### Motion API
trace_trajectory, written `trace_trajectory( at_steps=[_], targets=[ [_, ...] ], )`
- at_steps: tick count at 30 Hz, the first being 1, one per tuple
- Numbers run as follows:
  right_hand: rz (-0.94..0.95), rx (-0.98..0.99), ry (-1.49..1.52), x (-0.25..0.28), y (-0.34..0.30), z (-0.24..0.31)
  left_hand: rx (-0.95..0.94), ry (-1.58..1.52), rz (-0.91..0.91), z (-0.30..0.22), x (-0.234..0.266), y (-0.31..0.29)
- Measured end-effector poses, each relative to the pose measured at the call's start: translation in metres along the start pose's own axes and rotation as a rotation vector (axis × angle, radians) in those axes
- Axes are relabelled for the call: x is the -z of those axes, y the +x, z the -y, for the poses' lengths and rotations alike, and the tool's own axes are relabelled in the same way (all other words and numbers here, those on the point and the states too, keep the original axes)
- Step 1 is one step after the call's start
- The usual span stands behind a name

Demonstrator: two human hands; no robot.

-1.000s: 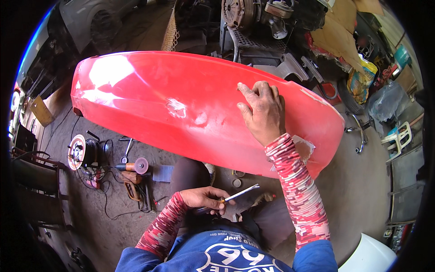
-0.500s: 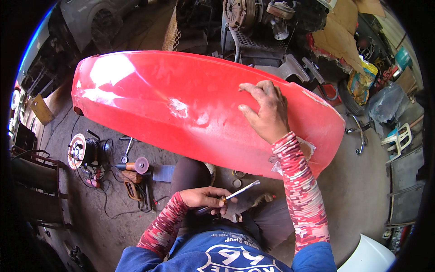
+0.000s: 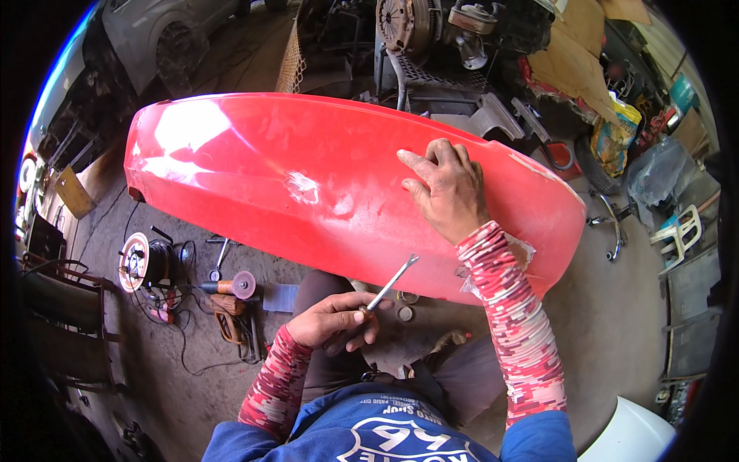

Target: The person uses a scraper to remove paint and residue from a red car fender. They scrape multiple areas, occasionally wiping the surface with a cloth, and reposition the fender to access different sections.

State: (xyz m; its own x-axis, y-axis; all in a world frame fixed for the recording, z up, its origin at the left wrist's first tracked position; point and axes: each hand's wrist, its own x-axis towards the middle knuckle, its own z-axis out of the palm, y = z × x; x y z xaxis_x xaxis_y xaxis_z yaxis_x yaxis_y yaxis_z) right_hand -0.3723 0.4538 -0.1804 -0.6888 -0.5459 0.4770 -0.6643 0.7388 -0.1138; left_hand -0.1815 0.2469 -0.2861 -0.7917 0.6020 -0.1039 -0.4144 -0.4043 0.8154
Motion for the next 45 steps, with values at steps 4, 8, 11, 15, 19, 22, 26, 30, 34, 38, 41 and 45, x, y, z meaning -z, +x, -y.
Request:
trace_trajectory(
  at_steps=[4,8,11,15,19,22,26,30,34,38,41,45],
  targets=[
    [-0.04,0.037,0.083,-0.002,0.003,-0.006,-0.008,-0.075,-0.02,0.021,0.01,-0.001],
    [-0.078,0.058,0.081,-0.002,0.005,-0.009,-0.021,-0.208,-0.005,0.034,0.02,-0.002],
    [-0.147,0.028,0.249,0.004,0.003,-0.009,-0.029,-0.258,0.057,0.036,0.026,-0.003],
    [-0.024,-0.296,0.823,0.019,-0.007,-0.01,0.001,-0.224,0.059,0.035,0.028,-0.003],
    [0.095,-0.524,1.372,0.036,-0.033,-0.012,0.001,-0.265,0.107,0.033,0.026,-0.001],
    [0.087,-0.593,1.724,0.04,-0.057,-0.014,0.02,-0.222,0.082,0.031,0.025,-0.001],
    [0.031,-0.633,2.065,0.043,-0.092,-0.019,0.027,-0.179,0.076,0.03,0.025,0.0],
    [0.001,-0.614,2.237,0.044,-0.12,-0.022,0.019,-0.148,0.069,0.031,0.024,0.002],
    [-0.025,-0.588,2.281,0.045,-0.142,-0.02,0.018,-0.122,0.052,0.032,0.023,0.002],
    [-0.058,-0.648,2.192,0.045,-0.16,-0.012,0.034,-0.106,0.033,0.032,0.023,0.003],
    [-0.067,-0.813,1.872,0.051,-0.175,-0.006,0.045,-0.124,0.043,0.031,0.022,0.004],
    [0.329,-0.814,1.176,0.06,-0.199,0.003,0.049,-0.12,0.04,0.03,0.022,0.004]
  ],
)
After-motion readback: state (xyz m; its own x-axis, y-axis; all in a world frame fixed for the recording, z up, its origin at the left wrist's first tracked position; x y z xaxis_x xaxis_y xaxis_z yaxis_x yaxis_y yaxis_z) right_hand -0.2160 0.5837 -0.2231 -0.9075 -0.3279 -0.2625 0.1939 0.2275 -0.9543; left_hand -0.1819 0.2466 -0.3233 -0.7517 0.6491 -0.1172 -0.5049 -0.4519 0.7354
